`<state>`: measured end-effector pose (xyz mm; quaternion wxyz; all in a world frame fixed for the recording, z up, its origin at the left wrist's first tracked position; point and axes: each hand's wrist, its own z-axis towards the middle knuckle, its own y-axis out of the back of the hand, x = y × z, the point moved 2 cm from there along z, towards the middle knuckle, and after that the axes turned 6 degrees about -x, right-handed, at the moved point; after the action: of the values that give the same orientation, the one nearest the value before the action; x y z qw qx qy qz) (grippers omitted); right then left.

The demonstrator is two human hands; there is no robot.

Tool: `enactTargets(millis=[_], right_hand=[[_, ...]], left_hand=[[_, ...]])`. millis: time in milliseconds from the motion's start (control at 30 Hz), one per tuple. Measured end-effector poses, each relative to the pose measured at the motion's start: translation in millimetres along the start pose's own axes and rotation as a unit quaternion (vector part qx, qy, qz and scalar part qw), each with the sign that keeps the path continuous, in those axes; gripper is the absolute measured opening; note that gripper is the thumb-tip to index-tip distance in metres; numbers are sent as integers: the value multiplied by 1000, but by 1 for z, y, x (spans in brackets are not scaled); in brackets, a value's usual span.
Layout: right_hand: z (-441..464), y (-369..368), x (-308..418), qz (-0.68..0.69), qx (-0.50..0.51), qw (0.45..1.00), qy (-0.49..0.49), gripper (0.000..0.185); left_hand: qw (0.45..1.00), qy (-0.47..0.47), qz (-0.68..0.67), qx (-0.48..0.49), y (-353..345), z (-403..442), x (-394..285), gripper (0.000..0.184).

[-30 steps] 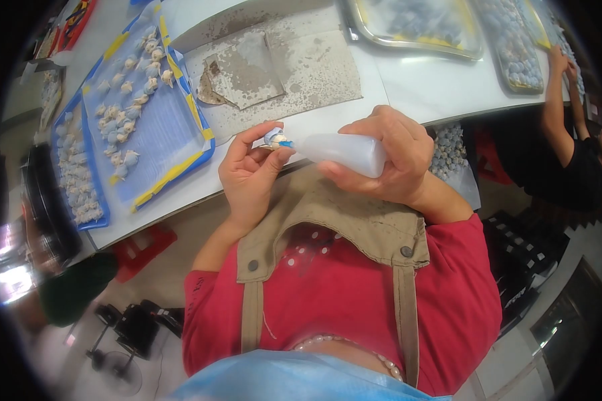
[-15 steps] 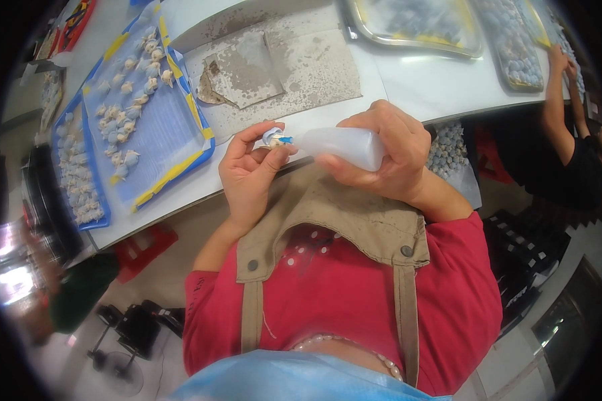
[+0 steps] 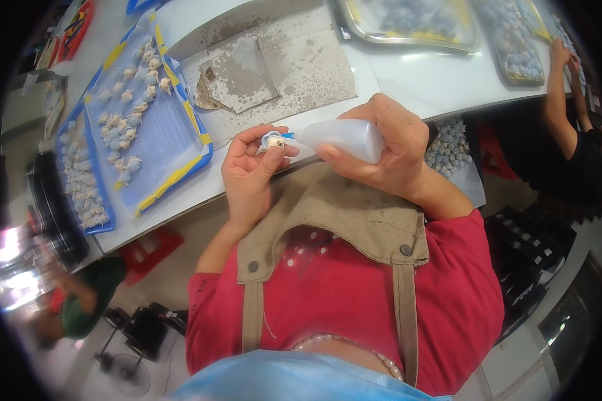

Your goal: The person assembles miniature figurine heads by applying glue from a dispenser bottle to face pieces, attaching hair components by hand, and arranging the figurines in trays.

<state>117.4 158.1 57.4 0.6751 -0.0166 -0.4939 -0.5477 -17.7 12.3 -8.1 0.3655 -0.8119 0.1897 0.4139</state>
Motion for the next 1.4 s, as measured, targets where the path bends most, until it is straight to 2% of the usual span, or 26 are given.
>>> enactTargets(millis=[400, 500, 600, 700, 833, 933, 967, 1067, 1167, 1267, 1367, 1400], right_hand=[[-2, -5, -7, 19, 13, 1000, -12, 31], [-10, -10, -16, 129, -40, 984, -113, 32], [-11, -15, -30, 170, -59, 966, -188, 30], [-2, -32, -52, 229, -92, 922, -298, 26], [12, -53, -73, 170, -86, 929, -317, 24], [19, -54, -85, -1, -72, 982, -172, 21], [21, -52, -86, -63, -64, 989, -117, 21], [34, -21, -97, -127, -91, 987, -44, 22], [54, 11, -124, -287, -60, 956, -14, 24], [69, 24, -137, -346, 31, 938, 6, 24], [70, 22, -159, -351, 65, 933, 43, 24], [71, 21, -158, -308, 43, 950, 19, 23]], left_hand=[[999, 10, -37, -9, 0, 1, -1, 31], [997, 31, -69, -10, 2, 2, -1, 31], [994, 54, -96, -15, 4, 5, -1, 31], [992, 61, -107, -9, 7, 5, -2, 32], [991, 69, -108, 25, 3, 6, -3, 32], [992, 76, -96, 29, 2, 8, -5, 31], [993, 70, -94, 27, 3, 8, -6, 32], [994, 60, -87, 21, 2, 9, -5, 33], [995, 66, -73, 20, -2, 10, -3, 34], [995, 71, -61, 24, -11, 10, -2, 34], [995, 78, -53, 26, -17, 11, -2, 35], [995, 82, -51, 24, -19, 11, -2, 35]])
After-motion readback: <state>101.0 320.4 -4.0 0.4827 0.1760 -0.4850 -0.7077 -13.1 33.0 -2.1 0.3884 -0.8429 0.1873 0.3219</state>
